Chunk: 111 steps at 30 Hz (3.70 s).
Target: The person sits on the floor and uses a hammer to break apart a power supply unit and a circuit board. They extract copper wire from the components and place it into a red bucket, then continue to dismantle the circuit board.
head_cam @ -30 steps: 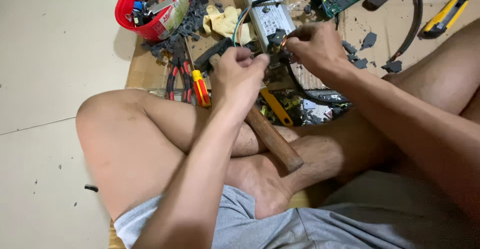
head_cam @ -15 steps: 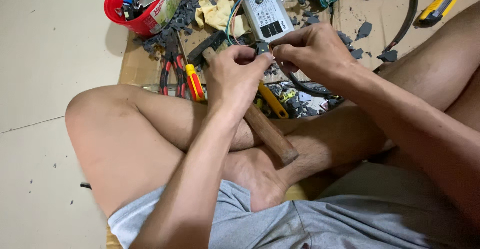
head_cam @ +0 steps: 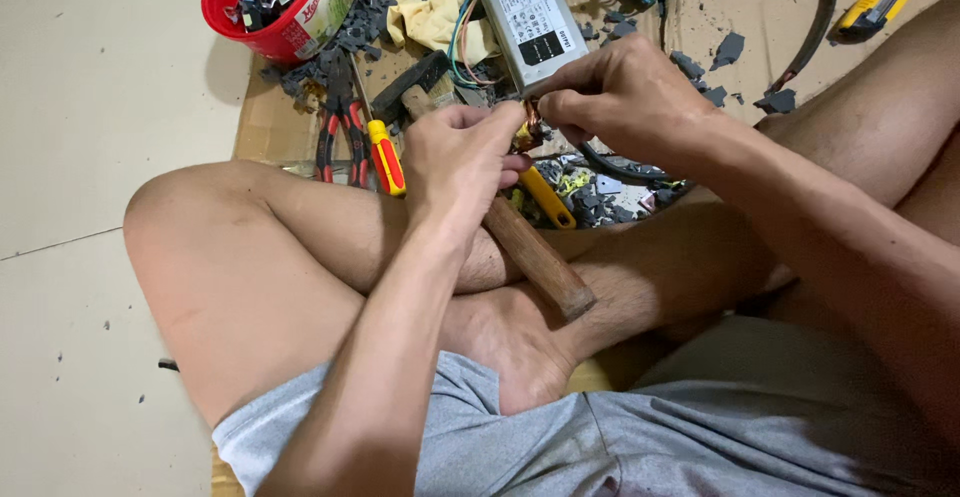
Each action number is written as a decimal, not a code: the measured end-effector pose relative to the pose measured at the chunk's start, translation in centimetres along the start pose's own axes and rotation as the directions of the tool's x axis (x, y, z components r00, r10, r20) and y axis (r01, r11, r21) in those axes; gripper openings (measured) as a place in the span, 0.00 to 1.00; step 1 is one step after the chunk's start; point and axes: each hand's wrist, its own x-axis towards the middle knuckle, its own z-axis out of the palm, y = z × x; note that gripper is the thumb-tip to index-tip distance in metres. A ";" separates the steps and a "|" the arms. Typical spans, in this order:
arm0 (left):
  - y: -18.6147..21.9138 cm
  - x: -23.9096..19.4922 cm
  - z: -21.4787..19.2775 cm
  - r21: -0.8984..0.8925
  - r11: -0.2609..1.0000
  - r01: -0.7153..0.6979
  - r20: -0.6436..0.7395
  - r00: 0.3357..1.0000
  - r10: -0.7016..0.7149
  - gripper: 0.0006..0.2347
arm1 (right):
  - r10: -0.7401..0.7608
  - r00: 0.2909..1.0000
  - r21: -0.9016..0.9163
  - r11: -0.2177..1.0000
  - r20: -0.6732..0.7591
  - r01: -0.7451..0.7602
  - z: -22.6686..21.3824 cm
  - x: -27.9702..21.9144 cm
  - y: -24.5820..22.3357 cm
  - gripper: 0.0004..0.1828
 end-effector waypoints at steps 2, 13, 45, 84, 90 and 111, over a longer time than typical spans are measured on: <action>0.0 -0.1 -0.1 -0.058 0.998 0.022 -0.002 1.000 -0.022 0.12 | 0.101 0.995 -0.048 0.994 -0.005 -0.101 -0.1 -0.3 -0.7 0.10; -0.1 0.4 -0.4 -0.212 0.974 0.081 0.112 0.992 -0.059 0.11 | -0.239 0.965 -0.068 0.970 -0.108 0.232 0.9 0.0 1.3 0.12; -4.5 7.0 -1.8 -0.540 0.825 0.166 0.168 0.982 -0.087 0.09 | 0.083 0.991 -0.113 0.991 0.100 -0.072 1.9 1.0 1.7 0.13; -4.3 4.5 1.3 -0.529 0.845 0.074 0.295 0.950 0.102 0.20 | 0.256 0.923 0.738 0.554 0.288 -0.385 2.2 0.6 2.6 0.19; -5.1 4.6 0.9 -0.544 0.834 0.089 0.303 0.948 0.096 0.17 | 0.306 0.912 0.695 0.593 0.273 -0.407 1.8 0.1 2.0 0.13; -9.7 8.0 -0.6 -0.798 0.476 0.369 0.381 0.921 -0.076 0.11 | 0.202 0.961 -0.099 0.978 0.191 -0.186 1.3 10.1 -7.5 0.17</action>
